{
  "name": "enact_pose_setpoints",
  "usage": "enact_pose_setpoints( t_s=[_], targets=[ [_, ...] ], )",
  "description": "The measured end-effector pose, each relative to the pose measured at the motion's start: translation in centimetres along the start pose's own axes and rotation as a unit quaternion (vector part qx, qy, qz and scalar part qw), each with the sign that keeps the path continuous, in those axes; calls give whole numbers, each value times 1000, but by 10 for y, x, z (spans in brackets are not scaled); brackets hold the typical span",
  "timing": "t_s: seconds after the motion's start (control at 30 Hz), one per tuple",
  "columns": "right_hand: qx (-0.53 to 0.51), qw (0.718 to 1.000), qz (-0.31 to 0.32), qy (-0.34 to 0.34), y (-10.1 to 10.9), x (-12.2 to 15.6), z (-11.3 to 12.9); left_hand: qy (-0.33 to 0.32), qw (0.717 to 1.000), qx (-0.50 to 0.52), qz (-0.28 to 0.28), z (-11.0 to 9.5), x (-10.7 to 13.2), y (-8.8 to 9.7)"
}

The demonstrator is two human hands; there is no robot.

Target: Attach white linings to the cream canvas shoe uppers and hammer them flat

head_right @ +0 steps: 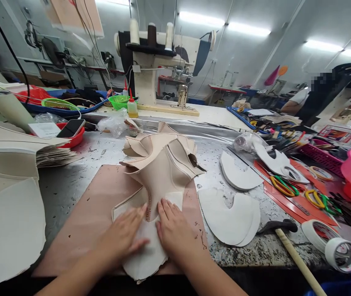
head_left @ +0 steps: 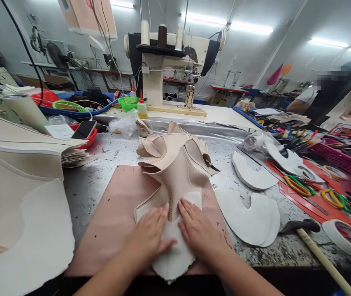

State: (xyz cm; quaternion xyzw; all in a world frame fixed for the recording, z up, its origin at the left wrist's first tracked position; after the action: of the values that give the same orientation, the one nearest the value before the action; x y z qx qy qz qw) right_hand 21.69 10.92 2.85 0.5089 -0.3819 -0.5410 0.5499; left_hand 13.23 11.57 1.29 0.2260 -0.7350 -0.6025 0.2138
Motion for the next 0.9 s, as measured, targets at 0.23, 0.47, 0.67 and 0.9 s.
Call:
enact_pose_setpoints(
  t_s=[0.23, 0.47, 0.67, 0.9],
  targets=[
    [26, 989, 110, -98, -17, -16, -51, 0, 997, -27, 67, 13, -11, 6],
    [-32, 997, -3, 69, 9, 38, 28, -18, 999, -29, 42, 7, -4, 6],
    [-150, 987, -4, 51, 19, 68, 47, -36, 998, -30, 48, -14, 17, -4],
    [-244, 964, 95, 43, 16, 63, 49, -44, 991, 23, 123, -19, 24, -12]
  ],
)
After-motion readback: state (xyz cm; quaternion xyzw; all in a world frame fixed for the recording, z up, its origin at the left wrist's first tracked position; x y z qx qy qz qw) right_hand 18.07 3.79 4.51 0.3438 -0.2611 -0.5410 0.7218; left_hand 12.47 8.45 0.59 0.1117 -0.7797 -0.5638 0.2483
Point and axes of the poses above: each hand's wrist, its own x-axis away from the middle knuckle, its own y-axis out of the back of the hand, z = x × y, the point moved 10 cm from there along -x, towards the middle knuckle, and after that the axes turned 10 degrees about -y, right-handed, at the moved point
